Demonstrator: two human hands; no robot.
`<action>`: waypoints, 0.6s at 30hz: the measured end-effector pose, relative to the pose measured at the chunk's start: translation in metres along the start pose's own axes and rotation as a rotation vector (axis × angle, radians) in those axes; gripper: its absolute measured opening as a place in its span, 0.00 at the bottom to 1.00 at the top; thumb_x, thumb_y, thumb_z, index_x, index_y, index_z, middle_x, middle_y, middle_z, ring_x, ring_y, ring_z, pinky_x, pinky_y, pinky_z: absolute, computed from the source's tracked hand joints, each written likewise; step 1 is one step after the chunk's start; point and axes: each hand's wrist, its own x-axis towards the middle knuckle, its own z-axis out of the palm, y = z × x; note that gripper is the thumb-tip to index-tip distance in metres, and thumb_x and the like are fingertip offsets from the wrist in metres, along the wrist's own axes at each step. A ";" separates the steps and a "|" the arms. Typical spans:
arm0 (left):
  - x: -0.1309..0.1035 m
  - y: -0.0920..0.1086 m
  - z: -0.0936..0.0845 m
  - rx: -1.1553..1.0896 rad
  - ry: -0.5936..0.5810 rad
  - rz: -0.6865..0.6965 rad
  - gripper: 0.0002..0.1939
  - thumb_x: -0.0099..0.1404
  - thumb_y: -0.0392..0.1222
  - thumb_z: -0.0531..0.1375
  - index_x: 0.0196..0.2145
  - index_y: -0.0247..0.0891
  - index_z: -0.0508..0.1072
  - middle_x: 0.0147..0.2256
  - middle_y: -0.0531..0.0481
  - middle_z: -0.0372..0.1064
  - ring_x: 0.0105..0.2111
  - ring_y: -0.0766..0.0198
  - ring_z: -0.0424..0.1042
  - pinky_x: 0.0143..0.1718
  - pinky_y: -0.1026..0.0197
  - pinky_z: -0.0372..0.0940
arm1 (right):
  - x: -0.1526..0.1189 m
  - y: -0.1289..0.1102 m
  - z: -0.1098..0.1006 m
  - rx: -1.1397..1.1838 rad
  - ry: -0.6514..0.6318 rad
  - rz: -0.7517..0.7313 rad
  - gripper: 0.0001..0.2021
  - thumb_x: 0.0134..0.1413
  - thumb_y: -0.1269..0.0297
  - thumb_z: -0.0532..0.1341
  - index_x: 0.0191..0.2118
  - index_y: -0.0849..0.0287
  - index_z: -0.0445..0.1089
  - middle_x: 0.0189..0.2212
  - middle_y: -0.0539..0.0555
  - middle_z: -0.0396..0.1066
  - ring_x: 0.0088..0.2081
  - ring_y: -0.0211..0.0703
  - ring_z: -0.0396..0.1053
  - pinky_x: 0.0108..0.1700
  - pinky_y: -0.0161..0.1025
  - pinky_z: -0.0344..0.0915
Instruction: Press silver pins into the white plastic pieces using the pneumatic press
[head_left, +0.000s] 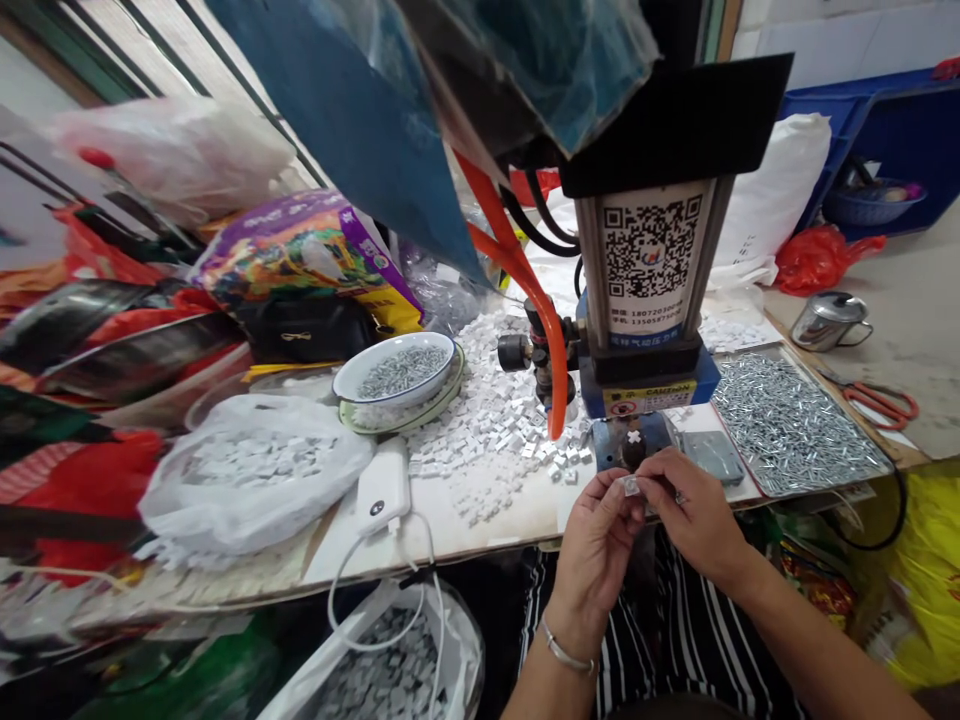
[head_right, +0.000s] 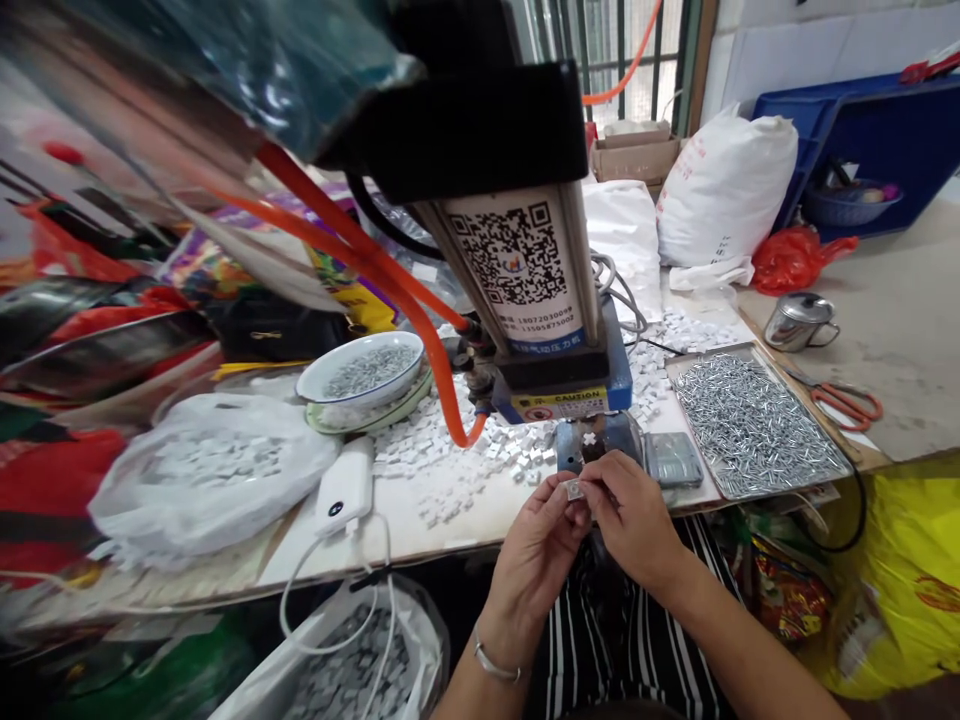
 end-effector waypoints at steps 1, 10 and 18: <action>0.001 -0.002 -0.001 -0.014 -0.003 -0.003 0.19 0.51 0.42 0.76 0.37 0.34 0.76 0.27 0.54 0.70 0.25 0.72 0.68 0.26 0.70 0.63 | 0.000 0.000 0.000 -0.008 0.007 -0.009 0.08 0.68 0.66 0.55 0.37 0.55 0.69 0.33 0.53 0.70 0.36 0.43 0.69 0.40 0.38 0.66; 0.005 -0.003 0.005 -0.068 0.022 0.026 0.19 0.48 0.39 0.77 0.33 0.35 0.74 0.25 0.56 0.71 0.23 0.74 0.68 0.28 0.71 0.66 | -0.007 0.010 0.007 -0.211 0.025 -0.239 0.14 0.68 0.71 0.53 0.51 0.55 0.73 0.40 0.58 0.73 0.43 0.48 0.70 0.46 0.47 0.70; 0.006 -0.008 0.010 -0.090 0.087 0.078 0.19 0.46 0.40 0.78 0.29 0.36 0.72 0.24 0.57 0.70 0.22 0.74 0.68 0.27 0.71 0.66 | -0.009 0.019 0.010 -0.154 0.074 -0.298 0.18 0.66 0.73 0.56 0.57 0.51 0.72 0.48 0.58 0.74 0.50 0.50 0.70 0.53 0.53 0.71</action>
